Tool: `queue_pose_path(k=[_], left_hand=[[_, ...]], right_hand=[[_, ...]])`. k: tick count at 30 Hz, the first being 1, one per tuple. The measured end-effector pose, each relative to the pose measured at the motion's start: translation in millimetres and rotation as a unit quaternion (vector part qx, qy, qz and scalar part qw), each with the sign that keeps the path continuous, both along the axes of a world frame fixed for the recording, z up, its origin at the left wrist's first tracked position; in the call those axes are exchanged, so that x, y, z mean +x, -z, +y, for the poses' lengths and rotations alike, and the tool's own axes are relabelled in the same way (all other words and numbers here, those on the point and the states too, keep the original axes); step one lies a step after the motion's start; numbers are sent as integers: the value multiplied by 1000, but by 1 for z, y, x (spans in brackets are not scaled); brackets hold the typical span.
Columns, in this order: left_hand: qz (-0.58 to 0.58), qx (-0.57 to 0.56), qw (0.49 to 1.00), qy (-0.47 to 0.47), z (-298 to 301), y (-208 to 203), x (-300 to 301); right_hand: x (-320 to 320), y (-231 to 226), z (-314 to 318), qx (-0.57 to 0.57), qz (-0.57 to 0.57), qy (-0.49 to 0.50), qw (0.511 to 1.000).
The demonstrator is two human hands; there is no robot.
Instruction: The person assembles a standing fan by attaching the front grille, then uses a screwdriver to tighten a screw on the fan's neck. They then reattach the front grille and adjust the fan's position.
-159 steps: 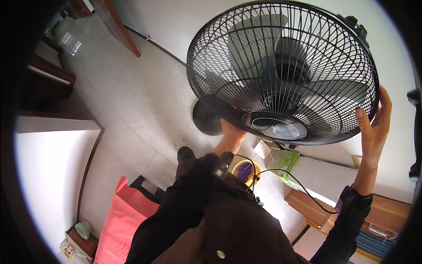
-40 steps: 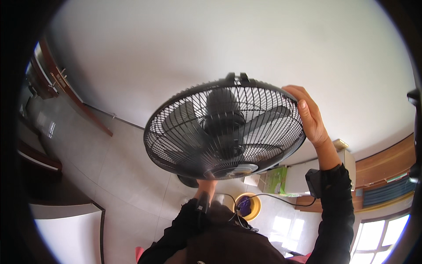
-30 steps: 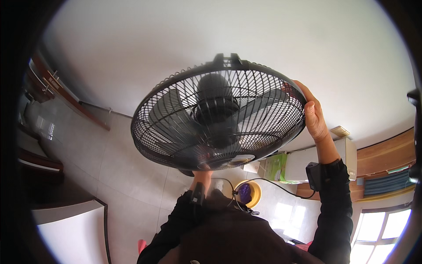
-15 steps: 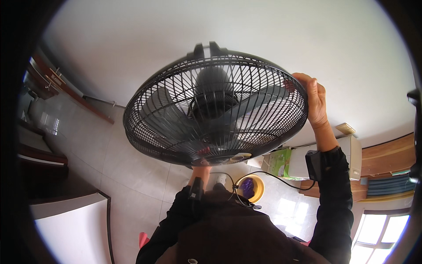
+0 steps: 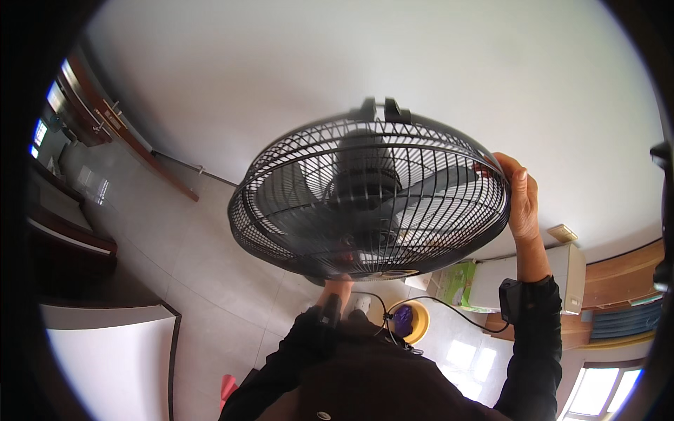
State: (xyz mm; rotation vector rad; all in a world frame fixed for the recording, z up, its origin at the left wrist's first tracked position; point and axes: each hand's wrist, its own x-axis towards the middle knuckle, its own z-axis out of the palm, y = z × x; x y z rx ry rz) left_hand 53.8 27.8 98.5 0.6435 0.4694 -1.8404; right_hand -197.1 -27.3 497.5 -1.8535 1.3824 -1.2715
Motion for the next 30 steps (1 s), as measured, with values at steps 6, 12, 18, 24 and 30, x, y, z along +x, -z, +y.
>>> queue_pose_path(k=[6,12,18,24,30], left_hand=[[16,27,999,-24,-9,-9,-6],[11,52,998,-45,-17,-43,-6],[59,26,994,-84,-21,-30,-5],[110,47,984,-135,-19,36,-14],[91,-3,991,-103,-11,40,-13]], right_hand=[[-2,0,-14,19,19,15,1000],[15,-14,-9,23,46,28,998],[50,-44,3,-4,92,-11,996],[62,-52,2,-68,165,-64,982],[56,-46,-13,48,149,84,984]])
